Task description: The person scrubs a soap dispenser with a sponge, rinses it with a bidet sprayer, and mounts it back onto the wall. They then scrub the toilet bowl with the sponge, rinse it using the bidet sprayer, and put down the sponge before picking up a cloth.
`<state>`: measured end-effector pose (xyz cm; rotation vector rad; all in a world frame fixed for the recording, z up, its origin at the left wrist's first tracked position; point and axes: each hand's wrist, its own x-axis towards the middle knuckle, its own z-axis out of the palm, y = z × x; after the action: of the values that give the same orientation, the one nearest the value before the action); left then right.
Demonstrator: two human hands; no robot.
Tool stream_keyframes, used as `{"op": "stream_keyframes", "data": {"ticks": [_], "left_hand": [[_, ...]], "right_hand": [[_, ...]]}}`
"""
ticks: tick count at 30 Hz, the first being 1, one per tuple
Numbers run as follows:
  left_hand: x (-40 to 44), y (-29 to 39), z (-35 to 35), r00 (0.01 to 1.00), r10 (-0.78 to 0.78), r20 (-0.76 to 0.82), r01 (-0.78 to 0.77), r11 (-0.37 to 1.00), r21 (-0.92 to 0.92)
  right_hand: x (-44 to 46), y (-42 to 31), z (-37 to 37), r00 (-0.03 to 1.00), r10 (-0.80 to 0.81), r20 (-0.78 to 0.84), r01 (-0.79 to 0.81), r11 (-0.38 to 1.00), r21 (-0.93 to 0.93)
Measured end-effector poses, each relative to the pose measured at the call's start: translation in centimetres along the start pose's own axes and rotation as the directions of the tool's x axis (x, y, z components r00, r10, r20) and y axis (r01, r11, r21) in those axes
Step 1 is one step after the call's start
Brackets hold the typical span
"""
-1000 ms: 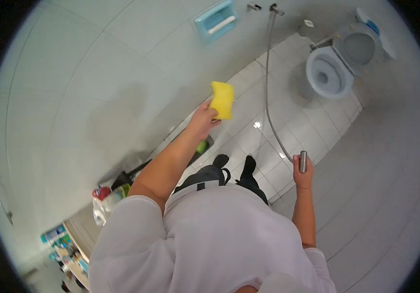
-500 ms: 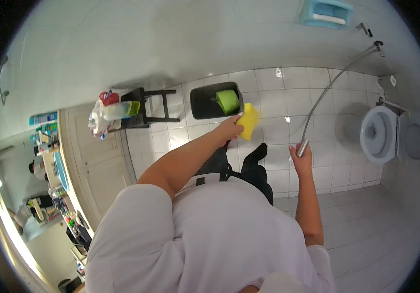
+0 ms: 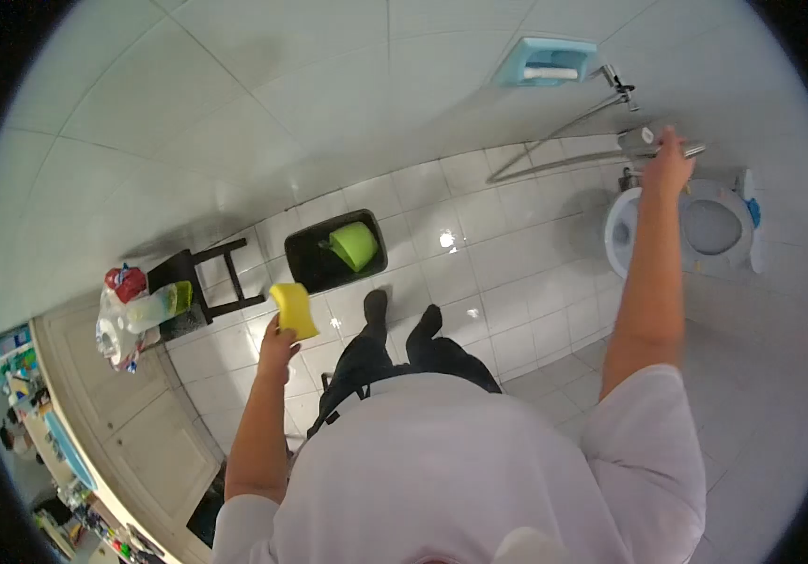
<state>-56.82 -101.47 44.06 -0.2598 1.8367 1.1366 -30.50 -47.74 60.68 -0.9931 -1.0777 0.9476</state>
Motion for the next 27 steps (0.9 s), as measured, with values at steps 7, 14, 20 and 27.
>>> {"op": "stream_keyframes", "data": {"ticks": [7,14,20,27], "left_hand": [[0.8,1.7,-4.3,0.998,0.01,-0.061,-0.015,0.995,-0.094],[0.1,4.3,-1.6,0.986,0.035,-0.165,-0.065,0.982,-0.179],[-1.5,4.8,5.4,0.972,-0.032,-0.232,-0.04,0.953,-0.301],[-3.0,7.8,12.7,0.983,-0.027,-0.182,-0.042,0.93,-0.365]], "right_hand": [[9.7,-5.2,2.7,0.979,-0.181,-0.088,0.186,0.982,0.043],[17.1,-1.1,6.4,0.963,-0.257,-0.081,0.249,0.963,-0.1],[20.3,4.5,8.5,0.985,-0.172,-0.018,0.168,0.976,-0.137],[18.6,11.9,7.7,0.993,0.118,0.012,-0.117,0.992,-0.055]]}}
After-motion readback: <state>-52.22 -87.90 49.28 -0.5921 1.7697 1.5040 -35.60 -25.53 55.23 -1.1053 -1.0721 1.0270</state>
